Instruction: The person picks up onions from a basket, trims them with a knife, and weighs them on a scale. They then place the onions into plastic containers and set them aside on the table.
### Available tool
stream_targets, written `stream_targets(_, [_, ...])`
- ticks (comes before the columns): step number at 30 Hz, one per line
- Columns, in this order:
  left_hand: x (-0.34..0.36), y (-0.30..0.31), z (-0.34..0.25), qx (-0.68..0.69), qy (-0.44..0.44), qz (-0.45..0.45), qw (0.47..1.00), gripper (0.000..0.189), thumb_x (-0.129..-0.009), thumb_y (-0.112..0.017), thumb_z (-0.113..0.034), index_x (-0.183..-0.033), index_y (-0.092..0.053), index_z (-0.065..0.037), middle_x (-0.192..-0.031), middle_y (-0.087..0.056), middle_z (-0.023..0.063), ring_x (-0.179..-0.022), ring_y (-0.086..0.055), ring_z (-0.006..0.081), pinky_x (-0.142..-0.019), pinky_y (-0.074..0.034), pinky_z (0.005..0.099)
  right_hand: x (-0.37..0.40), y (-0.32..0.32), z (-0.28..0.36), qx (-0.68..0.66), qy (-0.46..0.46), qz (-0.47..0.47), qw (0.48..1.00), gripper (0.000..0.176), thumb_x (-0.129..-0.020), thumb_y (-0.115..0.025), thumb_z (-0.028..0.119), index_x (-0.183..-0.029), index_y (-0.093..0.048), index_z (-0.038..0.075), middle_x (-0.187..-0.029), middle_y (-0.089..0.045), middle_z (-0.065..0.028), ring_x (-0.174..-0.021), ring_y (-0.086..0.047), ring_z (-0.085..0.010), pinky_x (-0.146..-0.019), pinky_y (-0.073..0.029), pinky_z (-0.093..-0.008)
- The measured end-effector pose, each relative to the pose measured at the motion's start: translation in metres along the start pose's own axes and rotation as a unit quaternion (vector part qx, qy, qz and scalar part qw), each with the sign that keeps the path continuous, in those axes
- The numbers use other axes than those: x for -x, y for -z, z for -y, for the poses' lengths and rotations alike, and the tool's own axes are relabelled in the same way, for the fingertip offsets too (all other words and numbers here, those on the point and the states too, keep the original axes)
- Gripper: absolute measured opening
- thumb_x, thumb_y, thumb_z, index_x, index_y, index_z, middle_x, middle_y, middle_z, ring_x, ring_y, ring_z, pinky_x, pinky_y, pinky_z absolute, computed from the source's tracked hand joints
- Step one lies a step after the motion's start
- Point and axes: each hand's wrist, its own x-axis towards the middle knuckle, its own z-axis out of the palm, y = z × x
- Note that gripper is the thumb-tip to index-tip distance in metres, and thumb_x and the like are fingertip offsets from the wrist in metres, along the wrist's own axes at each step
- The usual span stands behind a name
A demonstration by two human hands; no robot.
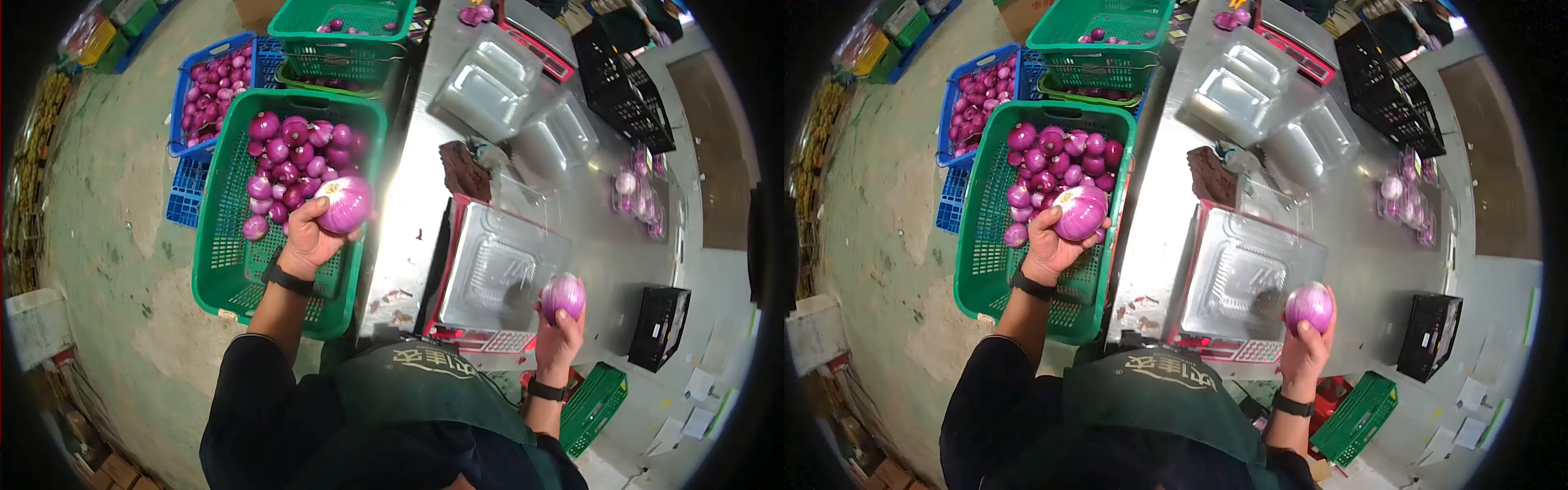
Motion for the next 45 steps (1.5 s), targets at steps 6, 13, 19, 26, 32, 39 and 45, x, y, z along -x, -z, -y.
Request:
stream_targets(6, [0.024, -0.083, 0.052, 0.068, -0.009, -0.023, 0.997, 0.067, -0.098, -0.058, -0.056, -0.14, -0.054, -0.003, -0.125, -0.069, 0.0111, -0.098, -0.07, 0.0266, -0.065, -0.059, 0.041, 0.008, 0.036, 0.003, -0.102, 0.002, 0.039, 0.994, 0.074, -0.086, -0.071, 0.016, -0.153, -0.041, 0.007, -0.128, -0.06, -0.0146, -0.111, -0.064, -0.0309, -0.091, -0.056, -0.0481])
stream_targets(13, [0.03, -0.132, 0.096, 0.118, -0.051, -0.003, 0.992, 0.081, -0.099, -0.059, -0.054, -0.148, -0.038, 0.007, -0.135, -0.056, 0.0312, -0.11, -0.067, 0.0453, -0.088, -0.064, 0.0469, 0.014, 0.067, -0.003, -0.16, -0.015, 0.046, 0.986, 0.069, -0.087, -0.067, 0.011, -0.151, -0.042, 0.007, -0.133, -0.056, -0.0135, -0.116, -0.061, -0.0301, -0.092, -0.056, -0.0501])
stream_targets(19, [0.038, -0.16, 0.127, -0.15, -0.051, 0.003, 0.987, 0.056, -0.097, -0.07, -0.027, -0.143, -0.043, -0.01, -0.136, -0.058, 0.0156, -0.118, -0.065, 0.0316, -0.1, -0.057, 0.046, 0.006, 0.073, 0.006, -0.062, 0.016, 0.06, 0.996, 0.08, -0.078, -0.075, 0.008, -0.151, -0.041, 0.008, -0.135, -0.054, -0.0128, -0.118, -0.059, -0.0265, -0.101, -0.052, -0.0404])
stream_targets(26, [0.014, -0.216, 0.2, -0.694, -0.303, 0.124, 0.642, 0.069, -0.064, -0.095, -0.02, -0.124, -0.063, -0.008, -0.126, -0.06, 0.0108, -0.119, -0.057, 0.029, -0.103, -0.047, 0.0416, -0.017, 0.062, 0.019, 0.29, 0.237, 0.087, 0.923, 0.076, -0.072, -0.08, 0.014, -0.141, -0.051, 0.005, -0.131, -0.059, -0.016, -0.118, -0.062, -0.0297, -0.104, -0.05, -0.041])
stream_targets(32, [-0.011, -0.192, 0.218, -0.816, -0.305, 0.114, 0.478, 0.061, -0.063, -0.091, -0.03, -0.116, -0.067, -0.01, -0.113, -0.066, 0.0108, -0.117, -0.052, 0.0367, -0.105, -0.039, 0.0478, -0.044, 0.049, 0.004, 0.469, 0.36, 0.15, 0.792, 0.071, -0.064, -0.082, 0.018, -0.13, -0.06, 0.011, -0.127, -0.063, -0.0109, -0.119, -0.06, -0.0335, -0.094, -0.042, -0.0461])
stream_targets(39, [-0.009, -0.17, 0.215, -0.823, -0.298, 0.062, 0.479, 0.068, -0.067, -0.09, -0.029, -0.125, -0.062, -0.006, -0.137, -0.054, 0.0179, -0.128, -0.046, 0.04, -0.112, -0.036, 0.0507, -0.041, 0.042, -0.014, 0.519, 0.374, 0.127, 0.758, 0.063, -0.065, -0.086, 0.027, -0.123, -0.067, 0.01, -0.122, -0.064, -0.0118, -0.118, -0.056, -0.0347, -0.1, -0.043, -0.0471])
stream_targets(45, [0.02, -0.147, 0.195, -0.685, -0.157, -0.078, 0.707, 0.069, -0.078, -0.088, -0.027, -0.132, -0.054, 0.001, -0.126, -0.057, 0.015, -0.11, -0.057, 0.0229, -0.092, -0.05, 0.0351, -0.073, 0.055, -0.006, 0.428, 0.315, 0.04, 0.846, 0.051, -0.082, -0.082, 0.027, -0.122, -0.067, -0.001, -0.118, -0.067, -0.0171, -0.113, -0.062, -0.0331, -0.101, -0.048, -0.0405])
